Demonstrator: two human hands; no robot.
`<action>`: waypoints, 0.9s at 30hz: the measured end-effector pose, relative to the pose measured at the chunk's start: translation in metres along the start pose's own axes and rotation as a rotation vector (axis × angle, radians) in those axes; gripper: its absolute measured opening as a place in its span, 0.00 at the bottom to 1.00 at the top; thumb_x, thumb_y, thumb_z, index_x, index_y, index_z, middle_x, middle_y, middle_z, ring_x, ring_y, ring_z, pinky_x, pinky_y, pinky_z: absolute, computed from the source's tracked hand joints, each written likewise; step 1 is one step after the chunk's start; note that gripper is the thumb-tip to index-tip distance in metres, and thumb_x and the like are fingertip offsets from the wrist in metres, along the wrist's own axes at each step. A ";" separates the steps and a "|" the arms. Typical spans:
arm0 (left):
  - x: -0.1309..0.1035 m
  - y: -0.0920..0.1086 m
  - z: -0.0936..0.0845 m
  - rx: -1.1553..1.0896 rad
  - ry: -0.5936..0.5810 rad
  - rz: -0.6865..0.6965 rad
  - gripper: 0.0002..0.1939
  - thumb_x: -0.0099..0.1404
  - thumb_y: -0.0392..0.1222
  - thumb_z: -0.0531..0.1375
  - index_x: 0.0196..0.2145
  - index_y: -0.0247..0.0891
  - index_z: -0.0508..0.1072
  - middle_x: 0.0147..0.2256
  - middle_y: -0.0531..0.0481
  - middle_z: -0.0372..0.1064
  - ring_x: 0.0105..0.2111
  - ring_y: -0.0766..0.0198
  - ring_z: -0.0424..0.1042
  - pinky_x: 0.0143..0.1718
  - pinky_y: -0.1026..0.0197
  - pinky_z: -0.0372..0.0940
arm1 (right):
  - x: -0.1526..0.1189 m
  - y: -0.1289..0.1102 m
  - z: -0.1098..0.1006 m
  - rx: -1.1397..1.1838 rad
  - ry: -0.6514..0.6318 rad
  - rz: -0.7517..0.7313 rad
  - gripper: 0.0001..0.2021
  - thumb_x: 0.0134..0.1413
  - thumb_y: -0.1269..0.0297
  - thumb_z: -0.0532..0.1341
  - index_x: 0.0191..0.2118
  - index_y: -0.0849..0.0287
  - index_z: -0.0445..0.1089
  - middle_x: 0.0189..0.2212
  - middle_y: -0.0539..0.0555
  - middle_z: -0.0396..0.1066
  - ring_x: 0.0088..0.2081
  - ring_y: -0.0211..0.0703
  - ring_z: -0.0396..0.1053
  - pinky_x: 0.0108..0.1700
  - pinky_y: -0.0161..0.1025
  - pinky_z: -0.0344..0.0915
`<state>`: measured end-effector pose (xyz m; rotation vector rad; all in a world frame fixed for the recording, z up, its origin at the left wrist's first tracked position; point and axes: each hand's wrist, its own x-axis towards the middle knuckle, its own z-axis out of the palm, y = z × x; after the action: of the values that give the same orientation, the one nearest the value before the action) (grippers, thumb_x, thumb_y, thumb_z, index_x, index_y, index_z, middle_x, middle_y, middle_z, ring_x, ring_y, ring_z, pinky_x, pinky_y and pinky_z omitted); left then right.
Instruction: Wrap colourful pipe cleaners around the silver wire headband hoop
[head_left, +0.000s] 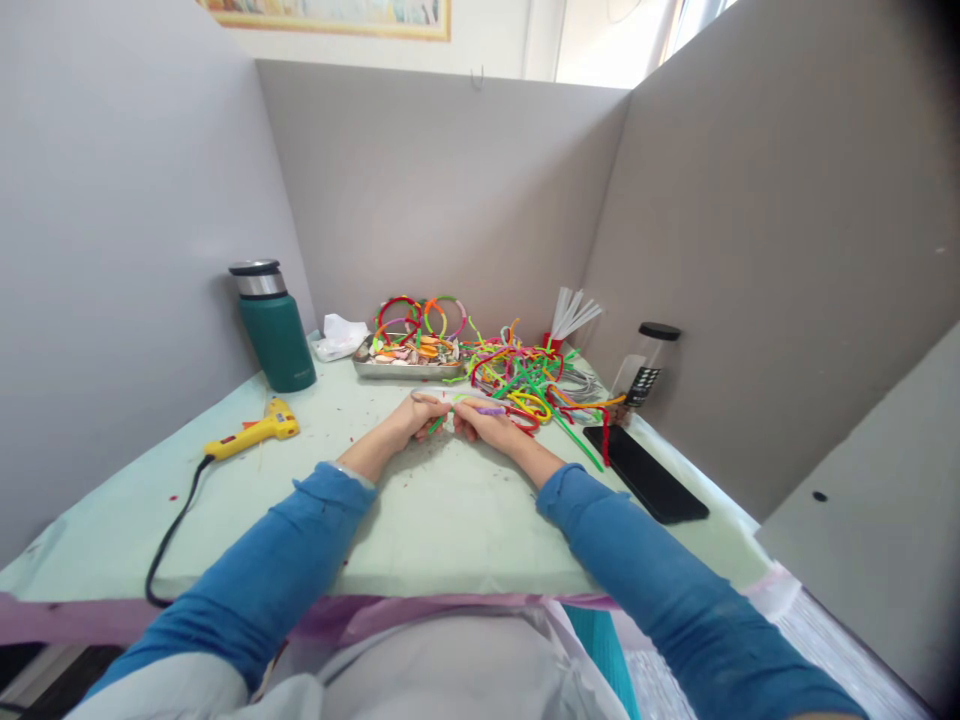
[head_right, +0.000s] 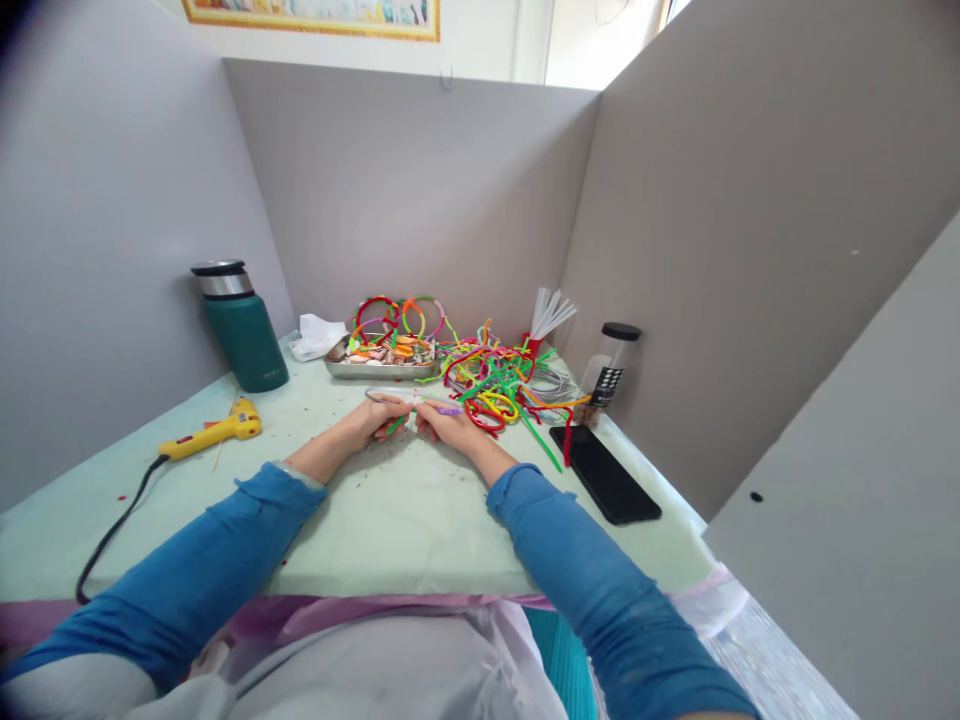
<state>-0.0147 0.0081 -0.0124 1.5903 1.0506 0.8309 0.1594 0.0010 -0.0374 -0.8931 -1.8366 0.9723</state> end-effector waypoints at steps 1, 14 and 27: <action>0.000 0.000 0.000 -0.004 -0.010 -0.004 0.19 0.54 0.53 0.62 0.18 0.36 0.65 0.12 0.55 0.58 0.09 0.74 0.48 0.11 0.65 0.42 | 0.000 0.000 0.000 -0.002 -0.002 -0.006 0.19 0.58 0.51 0.52 0.27 0.60 0.67 0.22 0.49 0.66 0.20 0.33 0.59 0.23 0.33 0.56; -0.001 -0.001 0.001 -0.056 -0.045 0.035 0.18 0.55 0.52 0.60 0.19 0.36 0.63 0.13 0.57 0.55 0.09 0.75 0.46 0.11 0.66 0.44 | -0.001 -0.001 0.000 -0.012 0.002 -0.060 0.20 0.59 0.51 0.52 0.25 0.61 0.67 0.18 0.48 0.63 0.19 0.33 0.59 0.23 0.33 0.57; 0.002 0.002 0.003 -0.022 0.009 0.110 0.14 0.50 0.45 0.64 0.30 0.32 0.72 0.24 0.52 0.70 0.12 0.74 0.57 0.15 0.66 0.51 | 0.005 0.009 -0.006 0.229 0.040 0.028 0.18 0.56 0.52 0.54 0.25 0.60 0.67 0.22 0.50 0.68 0.18 0.31 0.60 0.20 0.32 0.55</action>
<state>-0.0113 0.0085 -0.0110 1.6391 0.9636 0.9210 0.1652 0.0107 -0.0412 -0.7935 -1.6438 1.1486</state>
